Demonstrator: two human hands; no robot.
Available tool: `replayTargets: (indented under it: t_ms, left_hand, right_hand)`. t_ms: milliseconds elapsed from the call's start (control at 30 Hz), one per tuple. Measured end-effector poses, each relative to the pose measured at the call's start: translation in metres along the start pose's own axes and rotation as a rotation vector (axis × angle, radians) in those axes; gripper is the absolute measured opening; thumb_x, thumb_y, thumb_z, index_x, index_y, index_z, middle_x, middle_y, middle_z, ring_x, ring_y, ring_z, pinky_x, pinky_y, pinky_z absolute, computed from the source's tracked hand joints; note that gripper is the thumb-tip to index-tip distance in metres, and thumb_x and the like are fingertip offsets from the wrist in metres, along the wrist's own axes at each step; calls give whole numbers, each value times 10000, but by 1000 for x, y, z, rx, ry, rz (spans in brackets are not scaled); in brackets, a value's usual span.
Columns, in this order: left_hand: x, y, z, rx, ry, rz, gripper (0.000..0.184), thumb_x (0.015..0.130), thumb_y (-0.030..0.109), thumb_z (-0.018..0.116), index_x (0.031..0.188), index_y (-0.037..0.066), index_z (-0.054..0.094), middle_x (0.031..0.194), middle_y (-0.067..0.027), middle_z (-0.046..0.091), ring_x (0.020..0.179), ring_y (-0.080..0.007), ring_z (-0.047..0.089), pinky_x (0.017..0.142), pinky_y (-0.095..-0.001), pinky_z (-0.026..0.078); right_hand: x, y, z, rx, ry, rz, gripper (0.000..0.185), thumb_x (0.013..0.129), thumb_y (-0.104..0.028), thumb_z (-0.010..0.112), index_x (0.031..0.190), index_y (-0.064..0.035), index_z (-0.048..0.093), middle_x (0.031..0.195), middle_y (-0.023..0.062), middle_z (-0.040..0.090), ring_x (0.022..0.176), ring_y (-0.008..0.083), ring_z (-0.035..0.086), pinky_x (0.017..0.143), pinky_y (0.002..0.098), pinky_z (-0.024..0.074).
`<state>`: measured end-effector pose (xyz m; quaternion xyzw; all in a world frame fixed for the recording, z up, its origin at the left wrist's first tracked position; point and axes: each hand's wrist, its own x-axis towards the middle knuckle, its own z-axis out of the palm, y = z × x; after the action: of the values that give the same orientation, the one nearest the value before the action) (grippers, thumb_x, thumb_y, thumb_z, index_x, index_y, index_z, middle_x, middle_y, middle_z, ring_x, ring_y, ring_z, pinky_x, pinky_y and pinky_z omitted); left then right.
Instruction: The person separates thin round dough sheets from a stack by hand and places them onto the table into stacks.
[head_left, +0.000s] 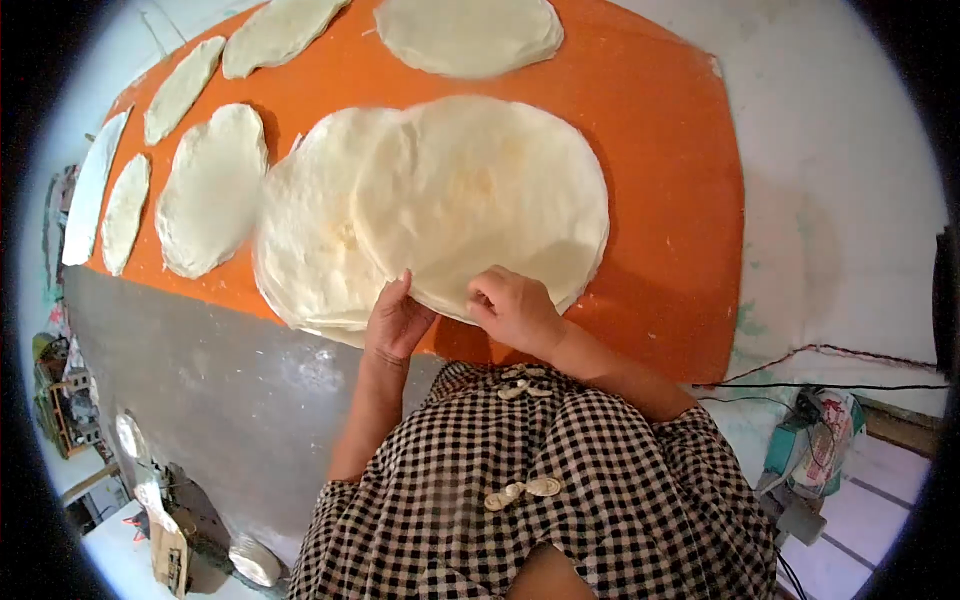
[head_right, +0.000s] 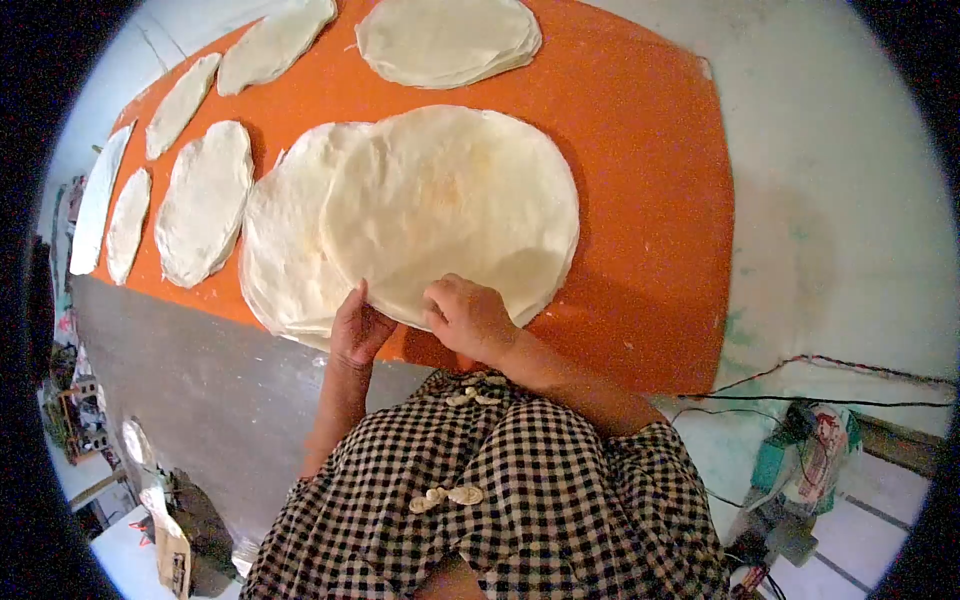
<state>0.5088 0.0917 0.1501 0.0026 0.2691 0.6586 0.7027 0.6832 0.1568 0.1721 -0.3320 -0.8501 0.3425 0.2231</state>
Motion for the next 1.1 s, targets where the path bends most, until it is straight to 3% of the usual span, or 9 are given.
replayTargets:
  t_ms: [133, 300, 400, 533, 633, 733, 967, 1100]
  left_hand:
    - [5, -1, -11, 118, -50, 33, 352, 800, 143, 608, 1102, 19, 476, 1076, -100, 559, 1012, -212, 533, 880, -352, 422]
    - [7, -4, 1, 143, -75, 15, 316, 798, 99, 608, 1079, 24, 484, 1033, -88, 570, 955, -200, 554, 838, -316, 438]
    - [27, -16, -13, 255, -123, 12, 560, 790, 184, 623, 1240, 28, 328, 1206, -111, 468, 1120, -257, 458, 968, -421, 355]
    - [26, -17, 3, 292, -144, 31, 620, 778, 203, 640, 1268, 42, 295, 1222, -106, 455, 1123, -261, 455, 964, -426, 358]
    - [25, -16, 5, 291, -163, 26, 634, 778, 230, 643, 1274, 53, 290, 1223, -103, 454, 1120, -265, 456, 950, -428, 372]
    - [22, -17, 11, 263, -174, 35, 577, 792, 243, 630, 1246, 54, 327, 1199, -104, 473, 1099, -259, 473, 927, -423, 396]
    - [23, -15, 14, 234, -164, 46, 419, 830, 209, 582, 1167, 45, 395, 1132, -106, 515, 1046, -244, 514, 897, -411, 424]
    - [21, -13, 14, 216, -151, 36, 413, 840, 176, 558, 1187, 42, 379, 1135, -109, 509, 1042, -251, 513, 907, -416, 413]
  right_hand:
    - [2, -8, -4, 141, 47, 111, 172, 700, -152, 643, 789, -51, 535, 738, 95, 561, 657, 254, 581, 571, 347, 462]
    - [6, -5, -11, 140, 54, 64, 156, 733, -159, 625, 767, -20, 564, 715, 101, 564, 640, 235, 574, 569, 324, 450]
    - [5, 16, -27, 312, 34, 225, 161, 764, -166, 604, 770, -7, 574, 685, 96, 557, 616, 197, 551, 568, 313, 435]
    - [2, 38, -28, 407, 231, 347, 175, 797, -178, 581, 778, -6, 556, 659, 88, 553, 603, 164, 523, 570, 302, 425]
    - [3, 38, -25, 289, 309, 328, 172, 804, -182, 572, 797, -14, 534, 683, 101, 571, 619, 189, 546, 571, 315, 432]
    - [2, 27, -25, 194, 298, 224, 176, 810, -192, 573, 815, -25, 520, 703, 112, 578, 638, 206, 564, 576, 329, 439]
    - [7, 12, -34, 377, 36, 205, 230, 769, -215, 633, 848, -15, 554, 760, 118, 595, 675, 205, 582, 610, 312, 460]
    - [10, 15, -39, 328, -61, 174, 167, 791, -155, 616, 843, -7, 558, 734, 28, 571, 664, 87, 512, 607, 234, 436]
